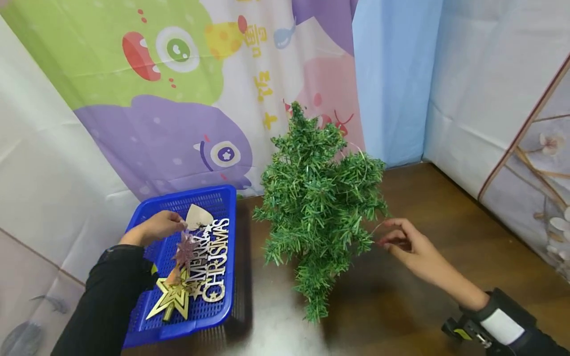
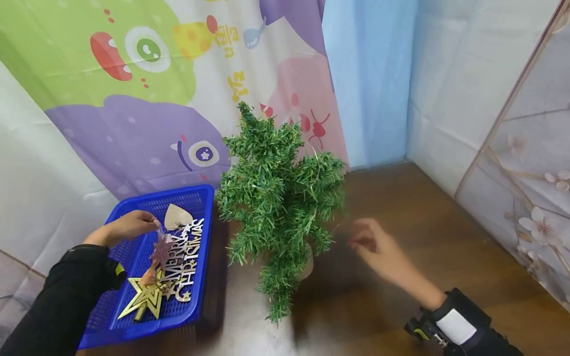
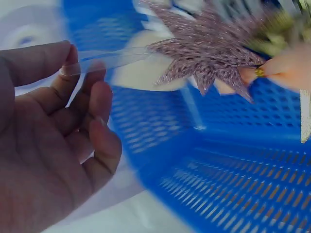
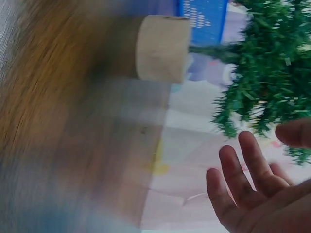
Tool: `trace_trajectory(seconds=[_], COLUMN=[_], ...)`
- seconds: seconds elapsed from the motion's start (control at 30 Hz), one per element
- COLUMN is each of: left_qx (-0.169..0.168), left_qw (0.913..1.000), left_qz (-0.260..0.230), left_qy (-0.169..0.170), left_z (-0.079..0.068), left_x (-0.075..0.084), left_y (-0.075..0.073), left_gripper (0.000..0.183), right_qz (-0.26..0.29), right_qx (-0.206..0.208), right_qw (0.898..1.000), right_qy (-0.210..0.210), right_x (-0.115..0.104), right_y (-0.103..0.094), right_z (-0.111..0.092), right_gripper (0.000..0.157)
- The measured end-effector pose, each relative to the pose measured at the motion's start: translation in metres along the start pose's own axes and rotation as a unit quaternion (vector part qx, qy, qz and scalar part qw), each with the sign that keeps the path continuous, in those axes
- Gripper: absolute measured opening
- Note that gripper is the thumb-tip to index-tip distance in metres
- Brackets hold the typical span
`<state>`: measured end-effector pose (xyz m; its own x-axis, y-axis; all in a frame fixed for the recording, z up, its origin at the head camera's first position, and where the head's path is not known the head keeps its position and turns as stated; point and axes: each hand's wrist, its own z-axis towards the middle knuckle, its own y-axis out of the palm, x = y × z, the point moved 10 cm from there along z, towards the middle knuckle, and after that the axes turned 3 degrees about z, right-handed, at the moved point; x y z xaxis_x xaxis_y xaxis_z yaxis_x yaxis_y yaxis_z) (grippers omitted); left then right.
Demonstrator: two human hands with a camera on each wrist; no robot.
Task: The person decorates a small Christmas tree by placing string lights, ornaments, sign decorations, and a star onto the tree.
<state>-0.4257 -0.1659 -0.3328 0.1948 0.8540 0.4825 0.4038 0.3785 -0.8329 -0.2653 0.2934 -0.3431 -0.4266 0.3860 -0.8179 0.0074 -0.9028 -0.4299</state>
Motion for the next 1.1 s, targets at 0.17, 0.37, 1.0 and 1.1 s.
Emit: trace_trajectory(seconds=[0.17, 0.37, 1.0, 1.1], left_qx=[0.019, 0.074, -0.022, -0.017], left_qw=[0.9973, 0.9824, 0.9032, 0.9085], left_qz=[-0.057, -0.055, -0.068, -0.076], left_qy=[0.043, 0.163, 0.423, 0.411], left_z=[-0.067, -0.142, -0.195, -0.186], left_x=[0.035, 0.119, 0.329, 0.334], left_y=[-0.037, -0.065, 0.057, 0.062], left_gripper=[0.028, 0.013, 0.004, 0.003], right_qz=[0.041, 0.177, 0.105, 0.120], right_qx=[0.079, 0.165, -0.152, -0.144], right_qw=[0.996, 0.967, 0.954, 0.956], right_qy=[-0.029, -0.075, -0.238, -0.226], right_x=[-0.027, -0.085, -0.237, -0.229], right_y=[-0.023, -0.046, 0.069, 0.061], right_z=[-0.002, -0.002, -0.008, -0.009], right_gripper=[0.041, 0.035, 0.018, 0.018])
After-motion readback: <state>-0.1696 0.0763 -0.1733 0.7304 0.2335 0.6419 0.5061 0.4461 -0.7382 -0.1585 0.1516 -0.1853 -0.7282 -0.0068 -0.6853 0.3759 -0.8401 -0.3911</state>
